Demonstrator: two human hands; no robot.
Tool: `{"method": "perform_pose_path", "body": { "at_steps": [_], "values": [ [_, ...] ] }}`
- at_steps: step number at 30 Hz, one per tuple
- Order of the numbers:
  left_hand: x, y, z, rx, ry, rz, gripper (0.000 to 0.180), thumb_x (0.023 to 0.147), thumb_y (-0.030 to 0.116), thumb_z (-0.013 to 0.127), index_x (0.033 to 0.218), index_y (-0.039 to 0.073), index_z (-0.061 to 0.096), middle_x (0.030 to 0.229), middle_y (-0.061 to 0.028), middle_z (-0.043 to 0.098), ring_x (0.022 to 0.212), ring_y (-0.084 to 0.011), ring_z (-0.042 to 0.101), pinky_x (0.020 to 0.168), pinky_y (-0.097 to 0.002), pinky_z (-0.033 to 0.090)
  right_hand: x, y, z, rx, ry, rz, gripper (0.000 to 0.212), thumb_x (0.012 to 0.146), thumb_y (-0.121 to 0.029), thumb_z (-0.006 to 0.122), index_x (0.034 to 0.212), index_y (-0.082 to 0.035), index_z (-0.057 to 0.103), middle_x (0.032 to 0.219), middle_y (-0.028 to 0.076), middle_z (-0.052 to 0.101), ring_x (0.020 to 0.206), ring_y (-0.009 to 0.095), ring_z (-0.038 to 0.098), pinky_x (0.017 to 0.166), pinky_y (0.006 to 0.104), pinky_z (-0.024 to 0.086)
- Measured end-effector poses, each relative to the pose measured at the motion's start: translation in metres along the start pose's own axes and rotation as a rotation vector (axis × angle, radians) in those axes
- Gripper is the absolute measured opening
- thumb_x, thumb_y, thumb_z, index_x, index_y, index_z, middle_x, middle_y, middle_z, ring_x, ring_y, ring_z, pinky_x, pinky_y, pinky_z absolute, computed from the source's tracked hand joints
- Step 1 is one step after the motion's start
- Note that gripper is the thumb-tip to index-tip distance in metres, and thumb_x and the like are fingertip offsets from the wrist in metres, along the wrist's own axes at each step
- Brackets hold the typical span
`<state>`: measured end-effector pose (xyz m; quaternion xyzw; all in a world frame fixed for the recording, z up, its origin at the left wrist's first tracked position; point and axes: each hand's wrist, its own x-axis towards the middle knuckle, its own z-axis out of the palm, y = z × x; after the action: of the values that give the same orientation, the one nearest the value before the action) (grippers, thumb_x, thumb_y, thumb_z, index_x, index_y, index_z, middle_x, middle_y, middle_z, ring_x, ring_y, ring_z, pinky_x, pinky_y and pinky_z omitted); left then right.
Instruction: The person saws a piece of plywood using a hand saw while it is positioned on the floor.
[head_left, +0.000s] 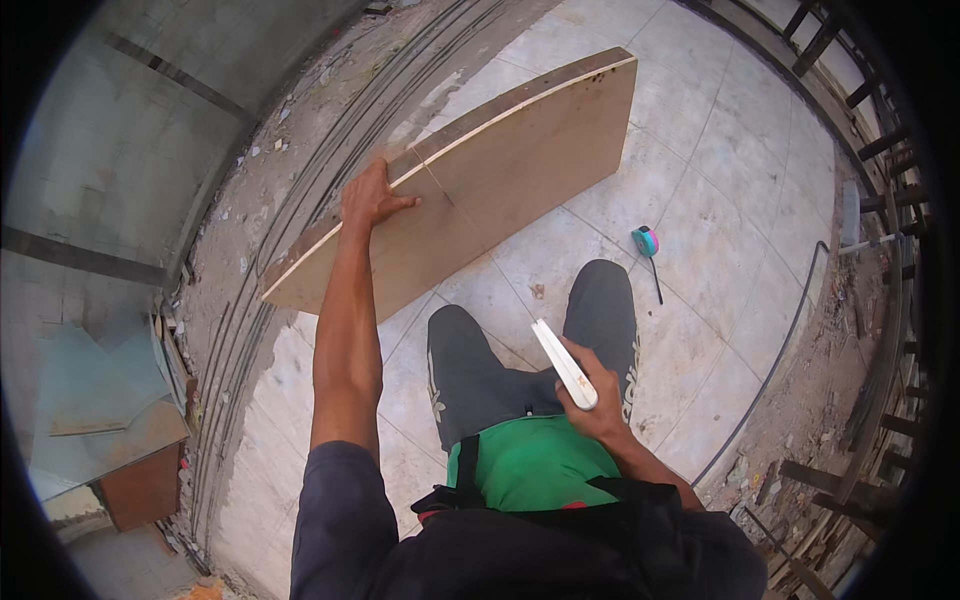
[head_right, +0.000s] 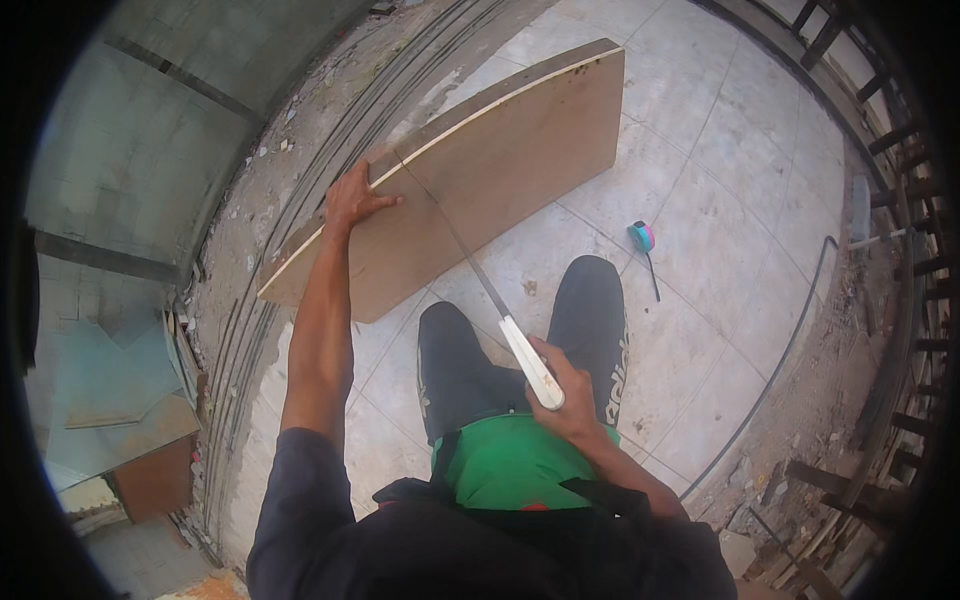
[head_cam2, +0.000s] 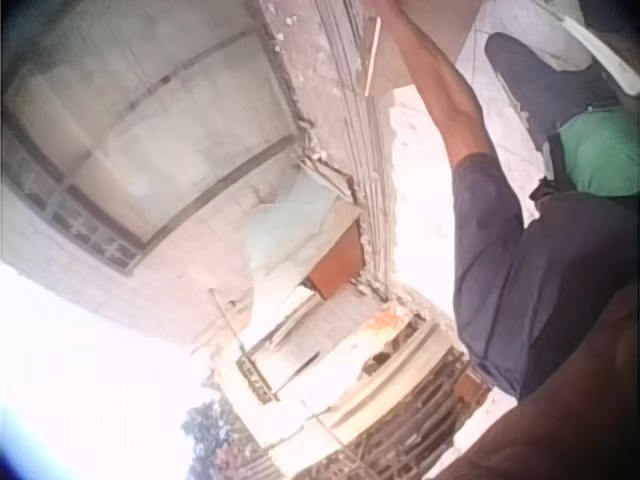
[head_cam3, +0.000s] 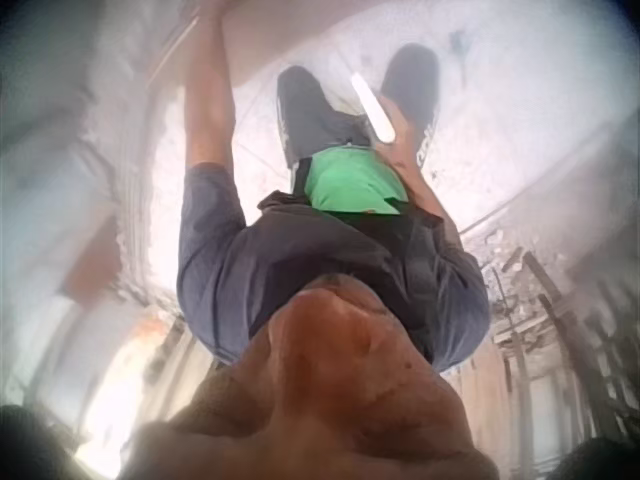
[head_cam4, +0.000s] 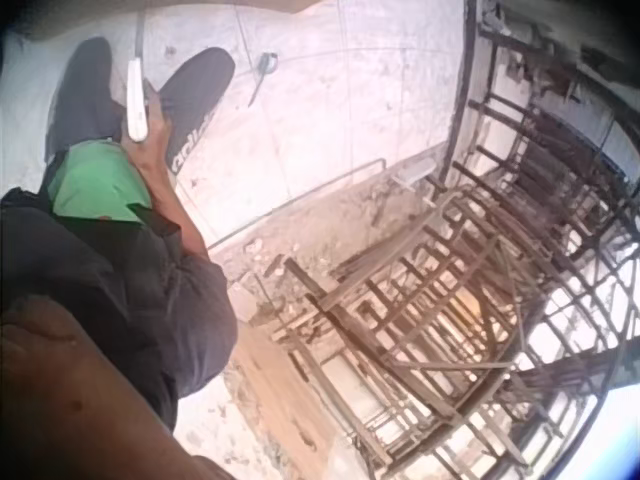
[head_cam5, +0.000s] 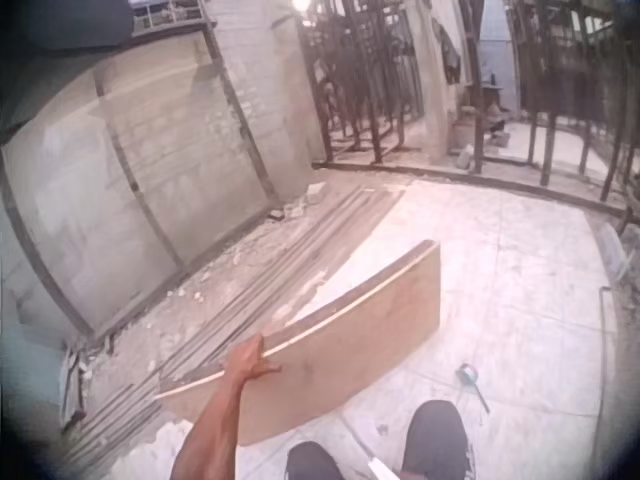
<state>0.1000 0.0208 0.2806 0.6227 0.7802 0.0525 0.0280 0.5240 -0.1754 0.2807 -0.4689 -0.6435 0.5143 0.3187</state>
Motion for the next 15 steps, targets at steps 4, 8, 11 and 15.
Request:
{"method": "perform_pose_path", "body": {
  "at_steps": [4, 8, 11, 15],
  "values": [
    [-0.003, 0.022, -0.007, 0.031, -0.046, -0.019, 0.074, 0.059, 0.054, 0.092, 0.098, 0.004, 0.055, 0.099, -0.0207, 0.070, 0.097, -0.0409, 0.067, 0.082, -0.0482, 0.051, 0.033, 0.010, -0.005, 0.021, 0.026, -0.130, 0.060, 0.079, 0.002, 0.066, 0.138, -0.005, 0.057, 0.098, 0.018, 0.074, 0.083, 0.025, 0.074, 0.077, 0.0321, 0.055],
    [-0.010, 0.024, -0.005, 0.037, -0.065, -0.054, 0.075, 0.058, 0.055, 0.092, 0.097, 0.003, 0.054, 0.097, -0.0215, 0.069, 0.096, -0.0417, 0.067, 0.081, -0.0485, 0.051, 0.136, 0.040, 0.061, 0.039, -0.016, -0.102, 0.056, 0.080, -0.004, 0.067, 0.135, -0.010, 0.058, 0.090, 0.019, 0.072, 0.075, 0.029, 0.071, 0.070, 0.0346, 0.054],
    [-0.009, 0.012, -0.004, 0.017, -0.060, -0.050, 0.077, 0.059, 0.057, 0.091, 0.100, 0.003, 0.055, 0.097, -0.0209, 0.068, 0.097, -0.0407, 0.066, 0.081, -0.0490, 0.051, 0.148, 0.037, 0.062, 0.042, 0.000, -0.111, 0.057, 0.080, -0.003, 0.068, 0.135, -0.009, 0.057, 0.089, 0.018, 0.071, 0.078, 0.029, 0.072, 0.073, 0.0354, 0.054],
    [-0.011, 0.008, 0.009, -0.065, 0.099, 0.085, 0.080, 0.064, 0.062, 0.086, 0.110, 0.002, 0.058, 0.105, -0.0208, 0.067, 0.103, -0.0395, 0.065, 0.082, -0.0493, 0.050, 0.144, 0.043, 0.063, 0.049, -0.001, -0.146, 0.058, 0.081, -0.003, 0.070, 0.137, -0.010, 0.055, 0.087, 0.017, 0.071, 0.079, 0.029, 0.072, 0.075, 0.0352, 0.054]
  ]
}}
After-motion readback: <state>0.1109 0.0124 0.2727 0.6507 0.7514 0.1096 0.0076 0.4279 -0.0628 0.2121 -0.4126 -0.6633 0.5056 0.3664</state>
